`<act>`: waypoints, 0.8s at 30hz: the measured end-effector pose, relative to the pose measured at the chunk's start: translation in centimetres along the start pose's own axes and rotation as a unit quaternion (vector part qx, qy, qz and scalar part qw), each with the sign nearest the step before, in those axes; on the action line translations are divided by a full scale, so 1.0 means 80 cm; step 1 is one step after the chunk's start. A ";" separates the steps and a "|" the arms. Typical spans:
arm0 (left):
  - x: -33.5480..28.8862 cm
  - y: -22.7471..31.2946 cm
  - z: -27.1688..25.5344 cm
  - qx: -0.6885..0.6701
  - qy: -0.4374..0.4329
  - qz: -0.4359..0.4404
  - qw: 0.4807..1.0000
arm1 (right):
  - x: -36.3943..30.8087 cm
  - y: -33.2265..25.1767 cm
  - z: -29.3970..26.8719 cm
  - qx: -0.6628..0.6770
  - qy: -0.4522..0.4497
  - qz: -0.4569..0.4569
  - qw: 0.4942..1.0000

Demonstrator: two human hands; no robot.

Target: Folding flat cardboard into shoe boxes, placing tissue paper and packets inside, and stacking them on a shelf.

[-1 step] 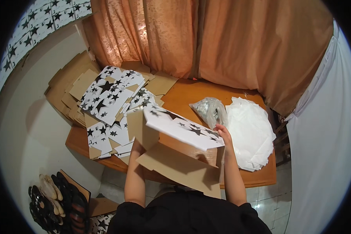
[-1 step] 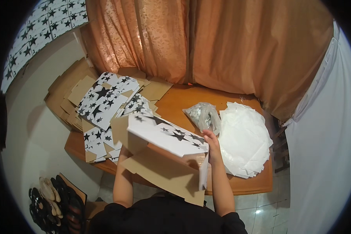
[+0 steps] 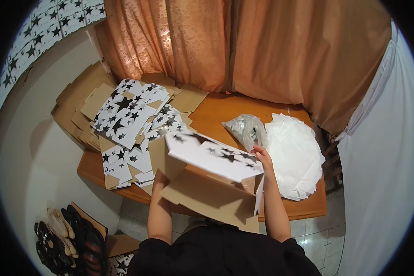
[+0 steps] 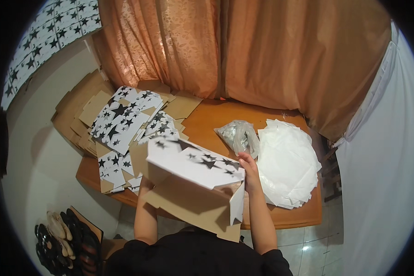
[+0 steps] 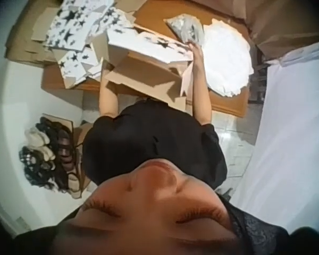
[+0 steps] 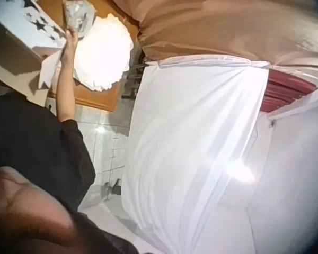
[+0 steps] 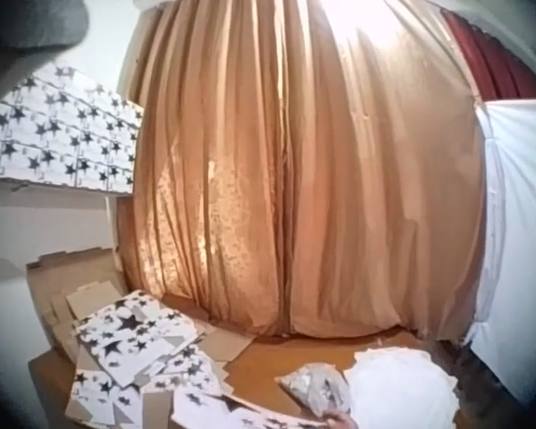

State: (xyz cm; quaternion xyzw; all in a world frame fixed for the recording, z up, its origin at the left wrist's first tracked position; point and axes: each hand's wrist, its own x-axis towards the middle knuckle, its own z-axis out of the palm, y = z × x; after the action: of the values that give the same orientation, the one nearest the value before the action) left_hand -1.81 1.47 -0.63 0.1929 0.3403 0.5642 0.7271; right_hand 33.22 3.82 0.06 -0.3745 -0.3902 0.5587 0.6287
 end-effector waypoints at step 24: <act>0.016 -0.075 -0.027 0.144 0.115 -0.053 0.981 | -0.054 0.184 -0.118 -0.432 0.328 0.076 0.837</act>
State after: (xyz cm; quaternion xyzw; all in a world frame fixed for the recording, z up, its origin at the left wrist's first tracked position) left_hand 0.98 0.76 -6.49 0.2117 0.5089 0.4886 0.6764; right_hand 35.42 0.64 -17.51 -0.7980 -0.3334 0.2240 0.4493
